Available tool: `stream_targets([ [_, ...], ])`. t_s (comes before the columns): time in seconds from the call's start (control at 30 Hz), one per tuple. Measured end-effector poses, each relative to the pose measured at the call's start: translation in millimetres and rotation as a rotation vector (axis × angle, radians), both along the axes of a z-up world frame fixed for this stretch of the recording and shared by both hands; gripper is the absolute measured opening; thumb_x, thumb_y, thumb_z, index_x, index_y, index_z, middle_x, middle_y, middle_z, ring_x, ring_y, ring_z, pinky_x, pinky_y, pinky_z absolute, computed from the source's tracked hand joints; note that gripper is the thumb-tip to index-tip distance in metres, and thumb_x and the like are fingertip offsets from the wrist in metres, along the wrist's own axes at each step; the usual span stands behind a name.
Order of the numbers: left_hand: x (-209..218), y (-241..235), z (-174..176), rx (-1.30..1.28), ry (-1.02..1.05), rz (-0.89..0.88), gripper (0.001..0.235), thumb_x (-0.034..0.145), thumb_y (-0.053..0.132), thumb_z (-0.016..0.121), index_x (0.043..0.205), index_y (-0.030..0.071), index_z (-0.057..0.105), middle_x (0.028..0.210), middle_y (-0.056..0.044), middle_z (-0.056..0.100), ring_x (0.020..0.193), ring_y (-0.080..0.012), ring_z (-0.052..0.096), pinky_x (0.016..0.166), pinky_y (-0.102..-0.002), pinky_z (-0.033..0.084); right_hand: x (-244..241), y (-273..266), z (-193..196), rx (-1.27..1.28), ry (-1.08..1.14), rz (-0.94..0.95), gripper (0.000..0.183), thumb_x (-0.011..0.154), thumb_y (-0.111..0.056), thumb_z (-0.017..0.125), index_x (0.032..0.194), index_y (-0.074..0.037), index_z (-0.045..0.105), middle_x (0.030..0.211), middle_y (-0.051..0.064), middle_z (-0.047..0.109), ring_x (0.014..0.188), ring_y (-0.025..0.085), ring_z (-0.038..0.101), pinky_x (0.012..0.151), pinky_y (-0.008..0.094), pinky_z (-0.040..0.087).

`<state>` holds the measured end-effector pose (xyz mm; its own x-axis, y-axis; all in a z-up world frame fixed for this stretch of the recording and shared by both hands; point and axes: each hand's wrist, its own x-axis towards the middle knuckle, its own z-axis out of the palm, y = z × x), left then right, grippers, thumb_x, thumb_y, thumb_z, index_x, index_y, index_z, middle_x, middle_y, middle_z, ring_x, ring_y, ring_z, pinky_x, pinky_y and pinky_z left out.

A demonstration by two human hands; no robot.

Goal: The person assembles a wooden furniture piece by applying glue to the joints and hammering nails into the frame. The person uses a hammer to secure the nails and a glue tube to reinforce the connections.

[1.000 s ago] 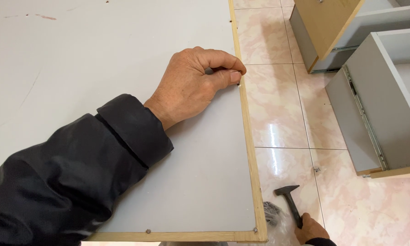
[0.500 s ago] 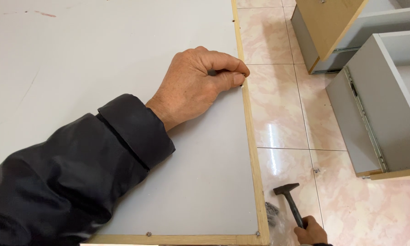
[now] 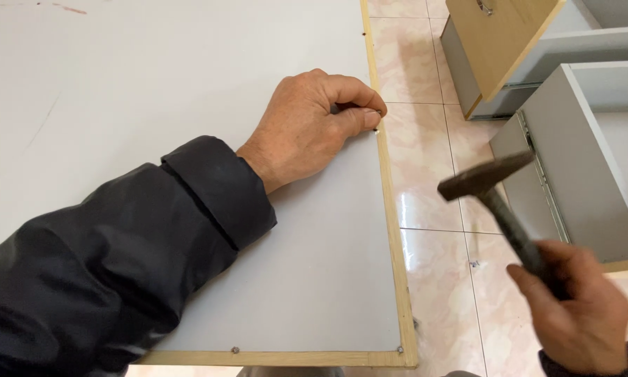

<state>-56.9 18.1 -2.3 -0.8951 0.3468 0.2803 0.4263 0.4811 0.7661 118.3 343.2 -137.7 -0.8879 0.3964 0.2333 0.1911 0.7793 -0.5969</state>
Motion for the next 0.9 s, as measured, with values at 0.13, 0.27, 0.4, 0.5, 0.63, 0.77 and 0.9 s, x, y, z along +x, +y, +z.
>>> stream_targets([
  [0.13,2,-1,3,0.017,-0.05,0.005,0.012,0.085,0.023,0.07,0.09,0.024,0.082,0.085,0.009,0.077,0.085,-0.0046,0.067,0.079,-0.02,0.052,-12,-31,48,-0.265,0.158,0.171,0.044,0.093,0.004,0.072,0.135,0.007,0.056,0.099,0.02,0.065,0.088,0.024,0.062,0.082,0.03,0.048],
  [0.27,1,-2,2,0.041,-0.059,-0.021,0.013,0.085,0.021,0.071,0.091,0.022,0.082,0.082,0.011,0.079,0.082,-0.0027,0.07,0.077,-0.019,0.052,-20,-52,78,-0.217,0.231,0.251,0.052,0.092,0.011,0.071,0.143,0.008,0.056,0.106,0.019,0.062,0.082,0.024,0.059,0.078,0.031,0.048],
  [0.4,-3,-2,-3,0.071,-0.041,-0.034,0.013,0.082,0.021,0.074,0.091,0.02,0.083,0.085,0.008,0.081,0.081,-0.0028,0.072,0.076,-0.019,0.054,-31,-52,99,0.148,0.324,0.394,0.05,0.095,0.006,0.08,0.143,0.008,0.067,0.102,0.021,0.058,0.083,0.027,0.056,0.079,0.033,0.041],
  [0.5,2,-3,3,0.078,-0.116,-0.021,0.013,0.083,0.02,0.073,0.091,0.021,0.083,0.085,0.009,0.081,0.082,-0.0028,0.071,0.078,-0.018,0.054,-35,-64,108,0.197,0.387,0.397,0.045,0.1,0.014,0.079,0.144,0.013,0.07,0.112,0.022,0.059,0.096,0.029,0.057,0.09,0.033,0.043],
  [0.63,-1,-4,-1,0.084,-0.107,-0.016,0.013,0.081,0.021,0.075,0.092,0.02,0.083,0.087,0.008,0.082,0.085,-0.0042,0.072,0.08,-0.019,0.055,-42,-66,114,0.242,0.437,0.451,0.044,0.101,0.018,0.078,0.144,0.017,0.07,0.119,0.029,0.062,0.103,0.034,0.061,0.096,0.037,0.047],
  [0.77,-4,-5,-4,0.028,-0.022,-0.051,0.015,0.08,0.023,0.073,0.091,0.024,0.083,0.084,0.012,0.08,0.08,-0.0037,0.067,0.076,-0.021,0.049,-46,-67,119,0.283,0.413,0.473,0.041,0.1,0.014,0.078,0.141,0.013,0.073,0.116,0.028,0.066,0.096,0.033,0.062,0.089,0.037,0.048],
  [0.9,4,-5,7,0.061,-0.143,-0.031,0.017,0.081,0.021,0.072,0.093,0.021,0.083,0.092,0.01,0.082,0.089,-0.0045,0.072,0.083,-0.019,0.055,-46,-61,112,0.309,0.443,0.486,0.045,0.101,0.015,0.081,0.145,0.016,0.072,0.118,0.028,0.063,0.1,0.035,0.06,0.097,0.039,0.047],
])
